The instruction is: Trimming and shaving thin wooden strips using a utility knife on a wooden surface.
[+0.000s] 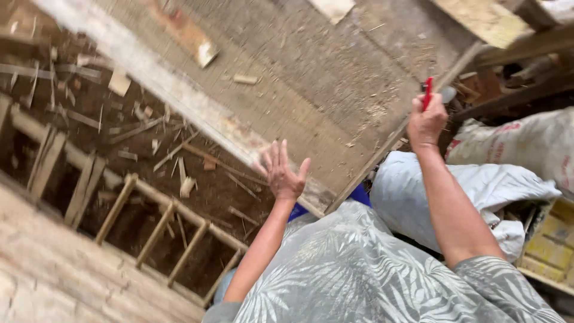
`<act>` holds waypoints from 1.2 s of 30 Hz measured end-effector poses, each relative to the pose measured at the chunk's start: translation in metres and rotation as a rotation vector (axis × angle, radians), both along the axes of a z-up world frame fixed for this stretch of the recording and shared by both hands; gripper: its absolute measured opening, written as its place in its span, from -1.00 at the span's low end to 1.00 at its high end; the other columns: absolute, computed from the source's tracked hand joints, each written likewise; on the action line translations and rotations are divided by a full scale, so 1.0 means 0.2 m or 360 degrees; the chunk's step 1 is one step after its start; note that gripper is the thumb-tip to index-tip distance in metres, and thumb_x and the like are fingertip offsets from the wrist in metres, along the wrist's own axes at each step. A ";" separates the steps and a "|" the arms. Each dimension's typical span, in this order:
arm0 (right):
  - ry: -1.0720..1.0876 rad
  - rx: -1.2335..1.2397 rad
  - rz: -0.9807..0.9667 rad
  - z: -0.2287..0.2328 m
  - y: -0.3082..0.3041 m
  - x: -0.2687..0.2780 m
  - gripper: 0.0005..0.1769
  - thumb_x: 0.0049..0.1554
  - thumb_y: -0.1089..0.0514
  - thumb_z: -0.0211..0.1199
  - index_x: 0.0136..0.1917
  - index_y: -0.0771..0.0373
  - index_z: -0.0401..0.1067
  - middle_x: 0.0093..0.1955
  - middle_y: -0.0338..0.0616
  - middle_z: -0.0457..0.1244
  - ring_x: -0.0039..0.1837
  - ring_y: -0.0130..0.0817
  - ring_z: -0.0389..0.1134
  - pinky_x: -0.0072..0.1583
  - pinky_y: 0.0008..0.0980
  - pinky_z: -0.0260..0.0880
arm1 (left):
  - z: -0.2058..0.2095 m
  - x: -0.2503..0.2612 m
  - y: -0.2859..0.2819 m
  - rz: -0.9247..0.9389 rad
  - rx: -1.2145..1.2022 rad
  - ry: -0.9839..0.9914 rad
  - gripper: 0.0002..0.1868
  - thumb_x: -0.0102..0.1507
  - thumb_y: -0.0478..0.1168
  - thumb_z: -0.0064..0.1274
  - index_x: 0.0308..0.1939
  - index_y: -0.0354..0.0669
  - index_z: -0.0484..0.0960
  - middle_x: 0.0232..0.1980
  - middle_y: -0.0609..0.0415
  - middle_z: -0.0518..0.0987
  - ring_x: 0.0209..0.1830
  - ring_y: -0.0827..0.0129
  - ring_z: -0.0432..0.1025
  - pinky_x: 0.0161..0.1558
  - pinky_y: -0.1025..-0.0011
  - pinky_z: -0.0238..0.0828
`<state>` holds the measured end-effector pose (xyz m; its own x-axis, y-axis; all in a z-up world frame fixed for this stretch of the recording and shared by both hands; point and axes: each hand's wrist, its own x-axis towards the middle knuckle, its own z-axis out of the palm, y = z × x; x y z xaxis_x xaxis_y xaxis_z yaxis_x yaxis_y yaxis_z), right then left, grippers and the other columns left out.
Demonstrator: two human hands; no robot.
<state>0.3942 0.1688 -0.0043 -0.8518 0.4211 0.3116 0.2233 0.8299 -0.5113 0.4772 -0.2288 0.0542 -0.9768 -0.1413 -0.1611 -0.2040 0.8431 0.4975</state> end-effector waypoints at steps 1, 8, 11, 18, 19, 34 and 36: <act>0.0028 0.0022 -0.0057 0.00 -0.02 0.02 -0.88 0.26 0.16 0.39 -0.02 0.09 0.44 -0.25 -0.04 0.37 -0.15 0.05 0.46 -0.06 -0.07 0.43 | 0.02 0.00 -0.01 -0.0057 0.0022 0.0028 0.00 0.17 0.54 -0.06 0.55 0.11 0.29 0.60 -0.07 0.24 0.61 -0.21 0.02 0.51 -0.29 -0.59; 0.0110 -0.0162 -0.0075 0.05 -0.14 0.04 -0.85 0.23 0.24 0.37 -0.02 0.17 0.40 -0.18 -0.01 0.36 -0.07 0.07 0.44 0.03 -0.05 0.43 | -0.05 0.03 -0.05 -0.0209 -0.0041 -0.0139 0.02 0.13 0.45 0.06 0.59 0.19 0.21 0.64 -0.03 0.15 0.61 -0.24 -0.05 0.50 -0.30 -0.56; 0.0043 -0.0279 -0.0138 0.10 -0.20 0.06 -0.90 0.27 0.28 0.30 0.01 0.19 0.39 -0.17 -0.04 0.34 -0.10 -0.02 0.43 0.03 -0.07 0.46 | -0.03 0.01 -0.08 -0.0324 0.0058 -0.0198 0.04 0.14 0.45 0.07 0.61 0.17 0.16 0.66 -0.11 0.08 0.61 -0.31 -0.11 0.48 -0.35 -0.62; -0.0317 -0.0374 -0.0217 0.30 -0.37 0.09 -0.92 0.33 0.32 0.17 0.10 0.37 0.40 -0.09 0.02 0.32 -0.07 -0.10 0.37 -0.08 -0.08 0.45 | 0.01 -0.09 -0.37 -0.1041 0.0635 -0.0296 -0.12 0.28 0.14 0.13 0.61 0.05 0.11 0.68 -0.28 -0.10 0.70 -0.18 -0.33 0.55 -0.14 -0.40; -0.0318 -0.0375 -0.0239 0.28 -0.48 0.22 -0.92 0.33 0.32 0.17 0.10 0.37 0.40 -0.09 0.02 0.32 -0.07 -0.10 0.37 -0.08 -0.08 0.45 | 0.05 -0.15 -0.45 -0.1061 0.0635 -0.0303 -0.12 0.28 0.14 0.13 0.61 0.05 0.11 0.68 -0.28 -0.10 0.70 -0.18 -0.33 0.55 -0.14 -0.40; -0.0352 -0.1630 -0.1153 0.59 -1.76 0.68 -0.73 0.25 0.09 0.23 0.19 0.17 0.53 -0.28 -0.17 0.35 -0.42 -0.46 0.24 -0.30 -0.47 0.33 | 0.51 -0.90 -0.65 -0.1506 0.0789 -0.1813 -0.46 0.31 0.06 0.02 0.35 0.01 0.54 0.42 0.02 0.51 0.44 0.26 0.38 0.44 0.22 0.24; -0.0364 -0.1505 -0.1001 0.65 -1.76 0.58 -0.75 0.26 0.07 0.20 0.16 0.15 0.53 -0.33 -0.22 0.33 -0.44 -0.51 0.25 -0.36 -0.46 0.32 | 0.49 -1.05 -0.59 -0.1496 0.0678 -0.0957 -0.56 0.35 -0.10 0.03 0.32 0.02 0.54 0.36 -0.01 0.55 0.39 0.15 0.41 0.36 0.09 0.35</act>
